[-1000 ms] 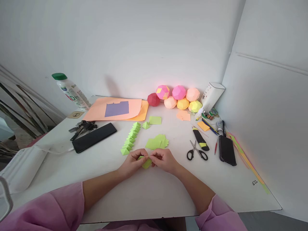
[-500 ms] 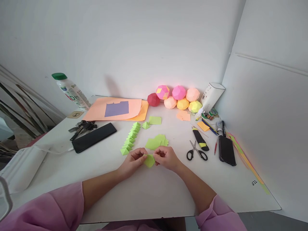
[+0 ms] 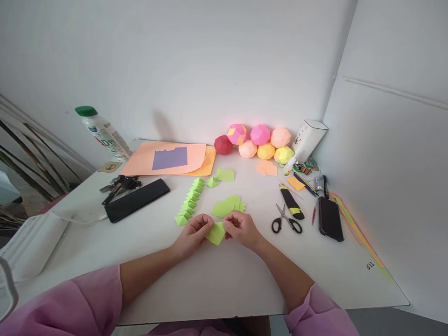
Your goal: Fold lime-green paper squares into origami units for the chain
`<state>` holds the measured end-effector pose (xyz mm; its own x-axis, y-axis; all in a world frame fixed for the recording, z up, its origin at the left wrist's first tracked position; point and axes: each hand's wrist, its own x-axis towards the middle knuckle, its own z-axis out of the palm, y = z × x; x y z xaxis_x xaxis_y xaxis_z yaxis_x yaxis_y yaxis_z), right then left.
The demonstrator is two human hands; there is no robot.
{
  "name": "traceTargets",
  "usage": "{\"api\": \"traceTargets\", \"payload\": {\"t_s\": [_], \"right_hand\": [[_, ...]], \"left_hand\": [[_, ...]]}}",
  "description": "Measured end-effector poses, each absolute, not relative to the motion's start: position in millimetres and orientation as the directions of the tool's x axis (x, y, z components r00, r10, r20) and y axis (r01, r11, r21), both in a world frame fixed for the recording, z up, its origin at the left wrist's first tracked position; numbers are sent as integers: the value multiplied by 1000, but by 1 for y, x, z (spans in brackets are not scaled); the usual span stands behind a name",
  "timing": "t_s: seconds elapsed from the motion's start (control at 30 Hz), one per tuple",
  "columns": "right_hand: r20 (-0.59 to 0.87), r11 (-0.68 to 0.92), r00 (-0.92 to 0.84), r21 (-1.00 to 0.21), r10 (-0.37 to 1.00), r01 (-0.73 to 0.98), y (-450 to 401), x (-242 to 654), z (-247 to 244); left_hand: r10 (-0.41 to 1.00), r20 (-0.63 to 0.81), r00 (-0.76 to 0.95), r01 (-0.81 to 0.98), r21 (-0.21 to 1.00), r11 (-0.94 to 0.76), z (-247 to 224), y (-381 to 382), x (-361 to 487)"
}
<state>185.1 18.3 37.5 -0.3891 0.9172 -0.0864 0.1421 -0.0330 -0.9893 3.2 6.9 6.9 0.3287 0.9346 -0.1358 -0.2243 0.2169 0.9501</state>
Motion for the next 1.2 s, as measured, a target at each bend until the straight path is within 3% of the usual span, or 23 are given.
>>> {"api": "traceTargets", "payload": {"t_s": [0.43, 0.7, 0.87, 1.2], "right_hand": [[-138, -122, -379, -990, 915, 66, 26, 186, 34], [-169, -136, -373, -984, 912, 113, 27, 187, 34], [-198, -142, -394, -976, 898, 166, 27, 190, 29], [-269, -211, -421, -961, 866, 179, 26, 186, 36]], "left_hand": [[939, -136, 316, -239, 946, 218, 11, 7, 4], [972, -77, 220, -238, 963, 130, 4, 10, 4], [978, -116, 175, -260, 952, 159, 2, 12, 4], [969, -75, 235, -348, 924, 156, 2, 12, 5]]}}
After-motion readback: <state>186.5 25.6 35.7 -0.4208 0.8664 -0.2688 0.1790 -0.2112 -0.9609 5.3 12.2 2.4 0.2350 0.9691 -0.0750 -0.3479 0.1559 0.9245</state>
